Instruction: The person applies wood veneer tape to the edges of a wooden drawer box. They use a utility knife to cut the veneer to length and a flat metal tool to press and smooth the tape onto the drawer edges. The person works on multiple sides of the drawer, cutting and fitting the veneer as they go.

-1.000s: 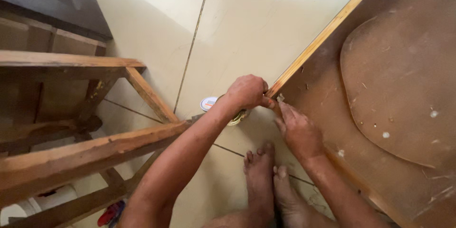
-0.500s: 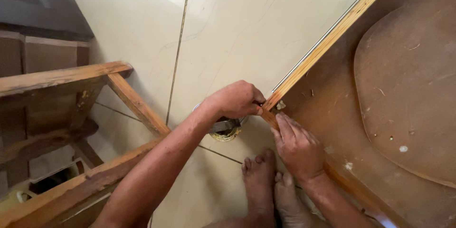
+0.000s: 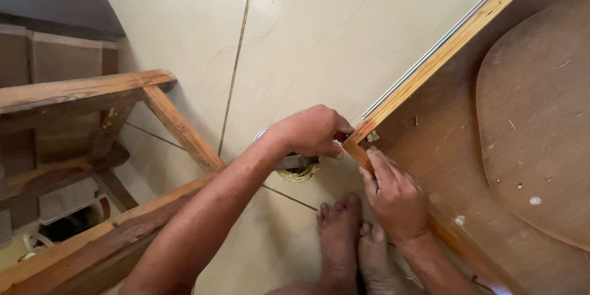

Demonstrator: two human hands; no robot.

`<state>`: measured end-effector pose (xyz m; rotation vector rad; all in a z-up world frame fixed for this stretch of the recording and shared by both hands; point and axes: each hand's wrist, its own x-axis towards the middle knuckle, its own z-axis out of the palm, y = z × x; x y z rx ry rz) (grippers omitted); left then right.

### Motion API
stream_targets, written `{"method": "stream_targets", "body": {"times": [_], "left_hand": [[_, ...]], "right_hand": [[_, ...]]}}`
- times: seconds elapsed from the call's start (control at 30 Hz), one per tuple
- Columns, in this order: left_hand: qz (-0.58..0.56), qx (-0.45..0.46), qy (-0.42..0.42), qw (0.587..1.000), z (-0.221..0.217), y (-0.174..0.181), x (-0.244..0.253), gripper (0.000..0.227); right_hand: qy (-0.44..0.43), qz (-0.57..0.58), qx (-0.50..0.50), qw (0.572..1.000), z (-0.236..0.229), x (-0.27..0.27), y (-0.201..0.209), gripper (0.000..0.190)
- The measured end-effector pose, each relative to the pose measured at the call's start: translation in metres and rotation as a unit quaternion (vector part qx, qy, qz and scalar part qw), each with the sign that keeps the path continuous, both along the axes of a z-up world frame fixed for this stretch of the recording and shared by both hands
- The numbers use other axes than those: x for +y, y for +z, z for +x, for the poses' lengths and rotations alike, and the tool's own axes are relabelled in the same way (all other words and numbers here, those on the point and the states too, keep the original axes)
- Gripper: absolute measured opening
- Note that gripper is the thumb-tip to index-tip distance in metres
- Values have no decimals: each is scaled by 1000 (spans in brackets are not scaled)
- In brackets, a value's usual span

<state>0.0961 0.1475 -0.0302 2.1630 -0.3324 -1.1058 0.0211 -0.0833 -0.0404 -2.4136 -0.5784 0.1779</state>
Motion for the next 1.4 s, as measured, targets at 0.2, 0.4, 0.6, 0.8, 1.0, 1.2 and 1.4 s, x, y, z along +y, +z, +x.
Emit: {"method": "stream_targets", "body": {"times": [0.2, 0.4, 0.6, 0.8, 1.0, 1.2, 1.4], "left_hand": [[3, 14, -18, 1000, -1, -5, 1, 46], [24, 29, -35, 999, 0, -6, -1, 42], [20, 16, -32, 999, -2, -6, -3, 43], [23, -4, -43, 999, -3, -8, -3, 39], [-13, -23, -22, 999, -9, -17, -3, 41], [3, -7, -18, 1000, -11, -24, -2, 42], [-14, -36, -51, 998, -16, -36, -2, 46]], "right_hand": [[-12, 18, -15, 1000, -3, -1, 4, 36], [-30, 64, 8, 997, -7, -3, 9, 35], [-43, 145, 23, 988, -15, -16, 18, 37], [-42, 178, 28, 983, -16, -19, 21, 36], [-46, 251, 41, 966, -31, -35, 24, 35], [11, 258, -17, 966, -30, -41, 68, 42], [-11, 216, -16, 976, -16, -6, 122, 38]]}}
